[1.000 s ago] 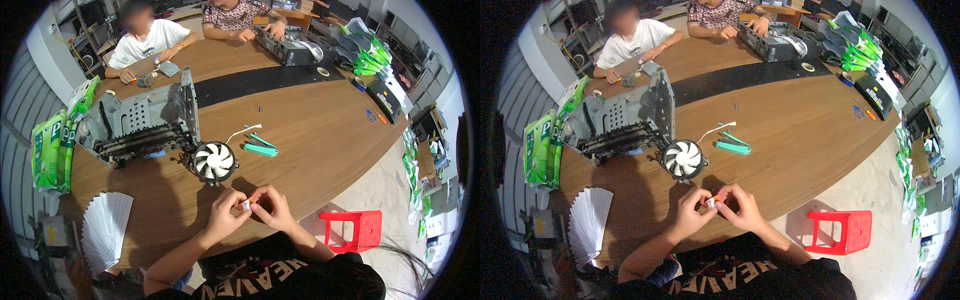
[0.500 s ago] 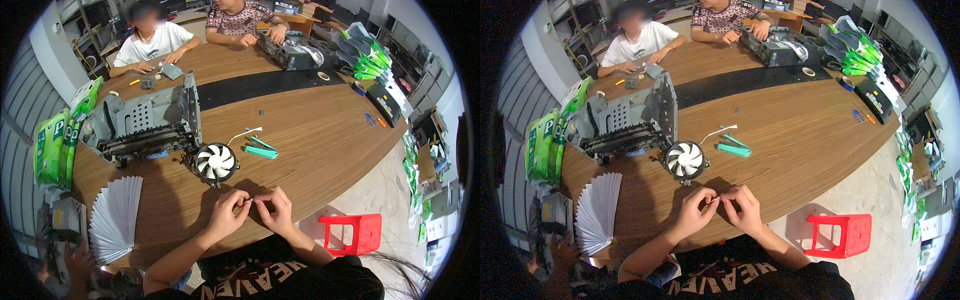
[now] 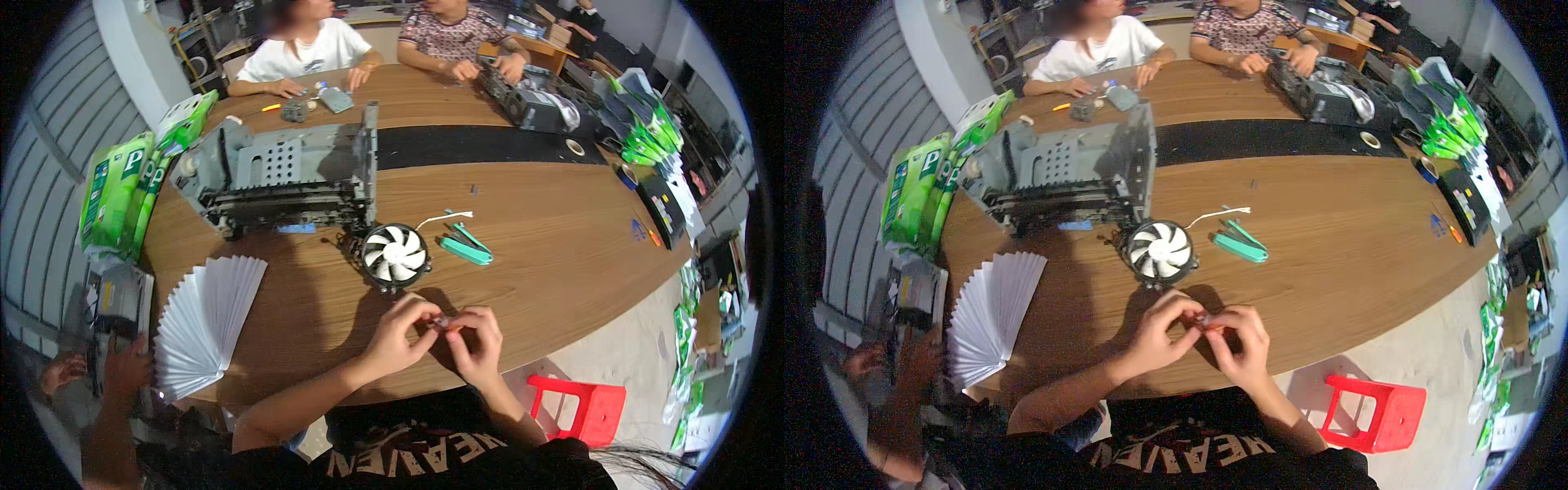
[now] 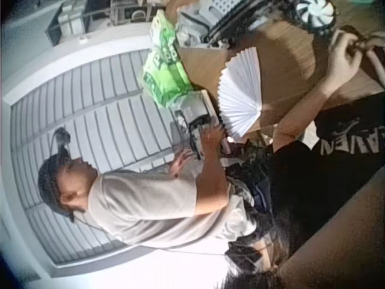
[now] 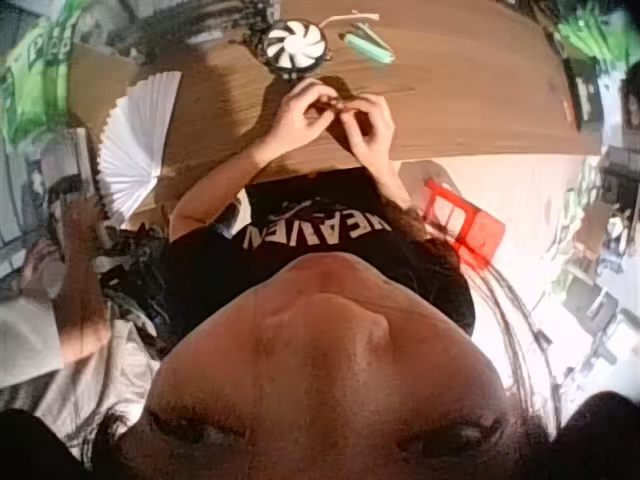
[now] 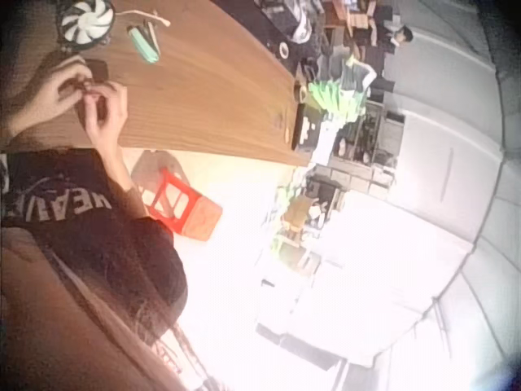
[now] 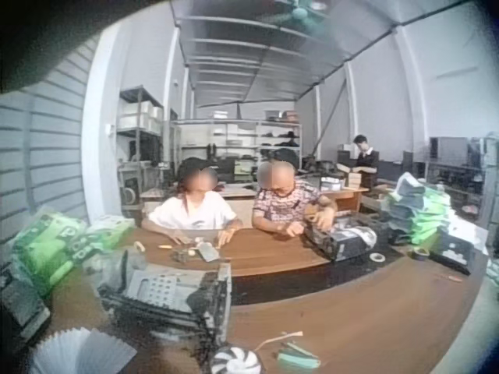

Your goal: The person uses a green screwdriver to work on a white computer cooling fan on a wooden table, then picks up and handles a small orange object, possibly a piece of tape or a small circuit board, using both hands.

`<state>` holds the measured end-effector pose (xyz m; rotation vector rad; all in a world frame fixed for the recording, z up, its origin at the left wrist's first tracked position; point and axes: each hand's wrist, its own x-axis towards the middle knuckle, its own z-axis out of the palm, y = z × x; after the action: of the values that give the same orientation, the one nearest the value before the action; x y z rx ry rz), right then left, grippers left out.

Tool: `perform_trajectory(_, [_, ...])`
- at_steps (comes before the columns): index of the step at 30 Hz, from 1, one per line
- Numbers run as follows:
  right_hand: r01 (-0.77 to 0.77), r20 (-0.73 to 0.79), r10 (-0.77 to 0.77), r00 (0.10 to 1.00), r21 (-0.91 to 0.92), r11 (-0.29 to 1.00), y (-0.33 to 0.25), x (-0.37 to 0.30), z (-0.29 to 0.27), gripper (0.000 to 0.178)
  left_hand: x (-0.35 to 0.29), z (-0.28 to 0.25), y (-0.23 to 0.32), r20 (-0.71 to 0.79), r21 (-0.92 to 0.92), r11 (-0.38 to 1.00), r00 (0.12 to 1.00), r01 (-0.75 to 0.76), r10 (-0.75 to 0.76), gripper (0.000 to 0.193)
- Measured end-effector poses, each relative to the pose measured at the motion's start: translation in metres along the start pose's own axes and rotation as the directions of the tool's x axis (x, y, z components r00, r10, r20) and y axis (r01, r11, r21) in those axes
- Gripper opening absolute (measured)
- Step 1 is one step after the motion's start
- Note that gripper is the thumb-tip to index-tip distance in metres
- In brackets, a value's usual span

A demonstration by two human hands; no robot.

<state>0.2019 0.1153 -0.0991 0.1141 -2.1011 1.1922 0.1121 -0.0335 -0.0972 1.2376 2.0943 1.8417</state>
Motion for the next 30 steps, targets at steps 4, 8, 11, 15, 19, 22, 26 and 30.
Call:
perform_trajectory(4, [-0.191, -0.085, 0.212, 0.974, 0.205, 0.96, 0.012, -0.014, -0.001, 0.016, -0.002, 0.004, 0.001, 0.08, -0.071, 0.997, 0.997, 0.014, -0.008, 0.02])
perform_trajectory(8, [-0.187, -0.069, 0.211, 0.975, 0.256, 0.948, 0.006, -0.012, 0.002, 0.015, -0.004, 0.005, -0.002, 0.082, -0.042, 0.999, 0.997, 0.013, -0.009, 0.021])
perform_trajectory(11, [-0.169, -0.054, 0.188, 0.981, 0.245, 0.955, 0.003, -0.012, 0.002, 0.014, -0.004, 0.002, 0.0, 0.087, 0.018, 1.0, 0.996, 0.012, -0.014, 0.023])
perform_trajectory(15, [-0.181, -0.03, 0.192, 0.981, 0.22, 0.959, 0.009, -0.015, 0.001, 0.013, -0.005, 0.003, -0.005, 0.085, 0.037, 0.999, 0.996, 0.003, -0.007, 0.026])
perform_trajectory(19, [-0.218, -0.022, 0.232, 0.973, 0.266, 0.939, 0.007, -0.014, 0.003, 0.016, -0.008, 0.005, -0.008, 0.058, 0.093, 0.995, 0.998, -0.036, 0.031, 0.025])
perform_trajectory(22, [-0.256, -0.009, 0.265, 0.964, 0.227, 0.94, 0.008, -0.013, 0.003, 0.02, -0.009, 0.007, -0.009, 0.004, 0.147, 0.984, 0.995, -0.102, 0.102, 0.024])
perform_trajectory(26, [-0.249, -0.007, 0.255, 0.967, 0.185, 0.951, 0.007, -0.009, 0.005, 0.019, -0.01, 0.007, -0.015, 0.006, 0.194, 0.973, 0.992, -0.125, 0.127, 0.024])
perform_trajectory(30, [-0.371, 0.04, 0.369, 0.929, 0.107, 0.922, 0.01, -0.01, 0.002, 0.013, -0.011, 0.005, -0.015, 0.038, 0.16, 0.983, 0.996, -0.09, 0.085, 0.024])
